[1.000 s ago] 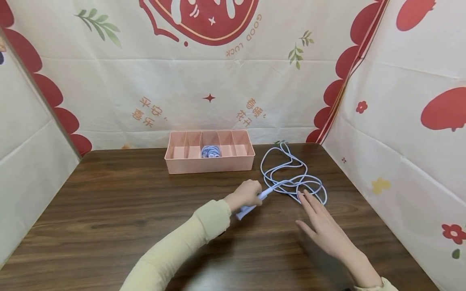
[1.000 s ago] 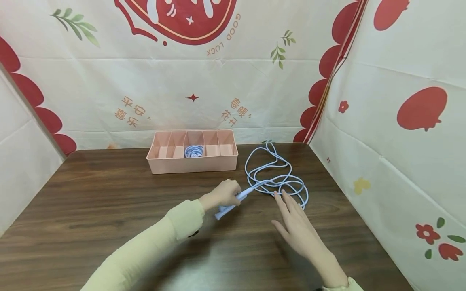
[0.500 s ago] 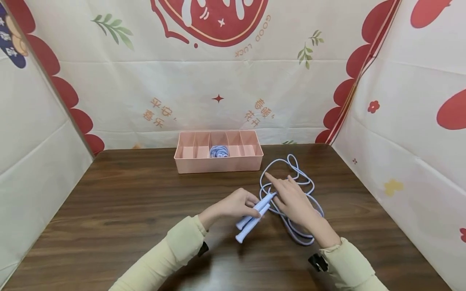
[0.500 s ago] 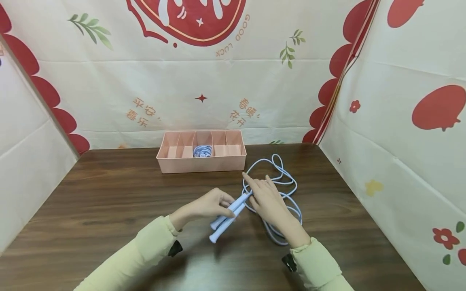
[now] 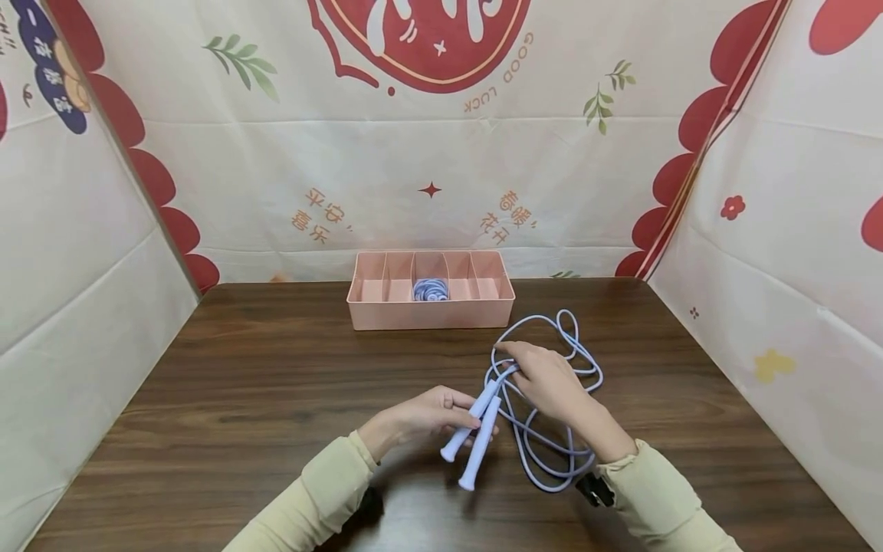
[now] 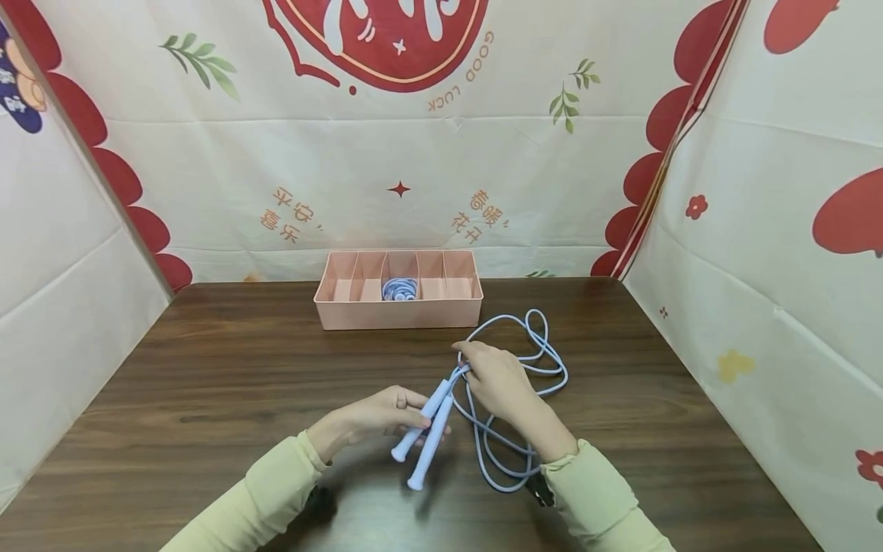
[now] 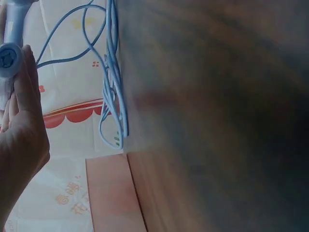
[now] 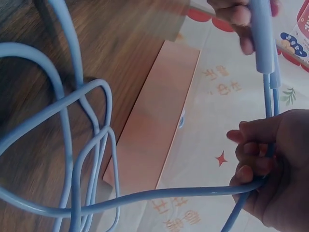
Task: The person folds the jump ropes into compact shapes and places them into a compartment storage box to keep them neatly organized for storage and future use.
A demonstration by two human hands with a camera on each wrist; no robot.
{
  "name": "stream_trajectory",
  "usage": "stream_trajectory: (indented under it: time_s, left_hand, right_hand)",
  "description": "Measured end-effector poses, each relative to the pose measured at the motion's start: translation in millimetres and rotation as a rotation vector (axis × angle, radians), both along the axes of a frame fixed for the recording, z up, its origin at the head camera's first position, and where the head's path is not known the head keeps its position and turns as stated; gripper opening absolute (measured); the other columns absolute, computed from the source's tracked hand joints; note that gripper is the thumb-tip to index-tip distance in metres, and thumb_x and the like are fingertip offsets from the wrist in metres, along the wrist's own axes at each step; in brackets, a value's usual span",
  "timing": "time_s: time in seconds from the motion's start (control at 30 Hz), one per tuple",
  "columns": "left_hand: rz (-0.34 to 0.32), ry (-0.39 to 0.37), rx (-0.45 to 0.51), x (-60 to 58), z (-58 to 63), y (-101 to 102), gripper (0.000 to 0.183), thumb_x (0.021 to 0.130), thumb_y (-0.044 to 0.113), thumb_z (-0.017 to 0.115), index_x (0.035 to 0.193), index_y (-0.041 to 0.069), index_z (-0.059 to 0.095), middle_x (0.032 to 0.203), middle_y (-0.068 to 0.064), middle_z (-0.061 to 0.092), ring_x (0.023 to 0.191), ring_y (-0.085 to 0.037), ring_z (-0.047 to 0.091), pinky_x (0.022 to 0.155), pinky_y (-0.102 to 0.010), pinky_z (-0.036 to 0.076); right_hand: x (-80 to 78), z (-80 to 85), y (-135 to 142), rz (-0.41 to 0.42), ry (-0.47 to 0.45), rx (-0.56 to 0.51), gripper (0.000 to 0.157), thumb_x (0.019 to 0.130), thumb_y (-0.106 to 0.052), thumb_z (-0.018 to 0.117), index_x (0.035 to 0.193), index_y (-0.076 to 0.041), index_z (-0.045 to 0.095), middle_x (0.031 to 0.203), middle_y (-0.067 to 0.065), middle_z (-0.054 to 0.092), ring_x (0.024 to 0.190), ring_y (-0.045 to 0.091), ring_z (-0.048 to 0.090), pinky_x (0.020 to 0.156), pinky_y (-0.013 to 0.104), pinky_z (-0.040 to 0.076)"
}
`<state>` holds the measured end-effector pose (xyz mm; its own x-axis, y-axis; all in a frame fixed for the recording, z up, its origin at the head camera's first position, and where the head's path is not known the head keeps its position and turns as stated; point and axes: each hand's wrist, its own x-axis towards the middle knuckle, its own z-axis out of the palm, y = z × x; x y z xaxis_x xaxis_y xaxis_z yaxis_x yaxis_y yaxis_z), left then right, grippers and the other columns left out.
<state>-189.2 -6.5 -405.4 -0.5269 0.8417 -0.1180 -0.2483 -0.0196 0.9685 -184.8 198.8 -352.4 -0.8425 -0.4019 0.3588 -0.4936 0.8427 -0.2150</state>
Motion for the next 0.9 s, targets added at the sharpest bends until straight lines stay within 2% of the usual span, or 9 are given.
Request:
stream_trajectory:
  time_s: [0.1,0.2,0.3,0.4,0.53,0.63,0.7,0.77,0.9]
  left_hand:
    - [-0.017,-0.007,0.019,2.5,-3.7,1,0.039,0.089,0.002,0.05,0.121,-0.019,0.043,0.119,-0.035,0.046,0.089,-0.013,0.06,0.078,-0.026,0.048]
    - [-0.032,0.012,0.023,4.7,-5.7,1,0.038,0.091,0.003,0.049,0.12,-0.02,0.043,0.12,-0.036,0.044,0.091,-0.011,0.06,0.083,-0.03,0.047]
    - [-0.013,0.018,0.042,6.6,-6.5,2,0.035,0.09,0.001,0.048,0.118,-0.02,0.045,0.12,-0.036,0.045,0.092,-0.011,0.06,0.091,-0.04,0.043]
    - [0.025,0.012,0.057,7.6,-6.1,4,0.033,0.089,-0.002,0.049,0.117,-0.02,0.046,0.118,-0.037,0.046,0.092,-0.013,0.061,0.095,-0.045,0.039]
    - [0.054,0.028,0.043,8.5,-2.8,3,0.034,0.089,-0.002,0.05,0.117,-0.021,0.045,0.117,-0.039,0.044,0.09,-0.012,0.061,0.094,-0.043,0.04]
    - [0.068,0.057,0.027,9.4,1.5,2,0.034,0.089,0.0,0.051,0.116,-0.02,0.047,0.114,-0.037,0.049,0.087,-0.012,0.061,0.09,-0.044,0.043]
    - [0.078,0.057,0.021,10.1,3.5,1,0.032,0.088,0.001,0.052,0.113,-0.019,0.049,0.106,-0.032,0.058,0.085,-0.014,0.062,0.088,-0.045,0.044]
    - [0.086,0.044,0.017,11.2,4.2,0,0.029,0.088,0.0,0.051,0.111,-0.018,0.05,0.095,-0.022,0.065,0.083,-0.014,0.063,0.086,-0.044,0.045]
    - [0.109,0.003,0.036,13.8,2.5,0,0.028,0.089,0.001,0.05,0.112,-0.015,0.049,0.086,-0.003,0.066,0.085,-0.014,0.063,0.089,-0.043,0.044]
  right_hand:
    - [0.0,1.9,-3,-0.023,0.005,-0.026,0.029,0.082,-0.006,0.059,0.112,-0.004,0.061,0.104,0.01,0.065,0.087,0.025,0.063,0.066,0.041,0.047]
    - [-0.5,3.7,-6,-0.05,-0.004,-0.062,0.026,0.084,-0.008,0.06,0.109,-0.003,0.061,0.101,0.011,0.065,0.083,0.025,0.062,0.065,0.041,0.047]
    - [-1.3,5.9,-9,-0.077,-0.013,-0.11,0.023,0.084,-0.006,0.06,0.106,-0.002,0.062,0.094,0.012,0.066,0.077,0.025,0.061,0.061,0.04,0.045]
    - [-2.2,9.1,-12,-0.097,-0.03,-0.176,0.023,0.082,-0.005,0.061,0.104,0.0,0.062,0.08,0.01,0.066,0.065,0.021,0.057,0.056,0.036,0.043]
    - [-3.7,14.6,-12,-0.12,-0.029,-0.252,0.025,0.078,-0.002,0.064,0.102,0.002,0.063,0.065,0.005,0.06,0.054,0.014,0.046,0.051,0.029,0.037]
    - [-4.7,19.1,-12,-0.121,-0.011,-0.28,0.027,0.076,0.0,0.066,0.102,0.002,0.063,0.062,0.003,0.055,0.054,0.013,0.043,0.052,0.028,0.036]
    - [-5.1,22.0,-12,-0.113,-0.006,-0.288,0.028,0.074,0.001,0.067,0.102,0.003,0.063,0.06,0.001,0.052,0.055,0.014,0.042,0.053,0.028,0.035]
    - [-5.6,23.9,-12,-0.099,-0.014,-0.293,0.029,0.073,0.002,0.066,0.102,0.003,0.063,0.059,0.0,0.051,0.055,0.013,0.042,0.053,0.028,0.035]
    - [-5.4,26.8,-15,-0.082,-0.043,-0.319,0.025,0.074,0.003,0.064,0.099,0.004,0.063,0.062,0.001,0.056,0.054,0.011,0.043,0.052,0.027,0.035]
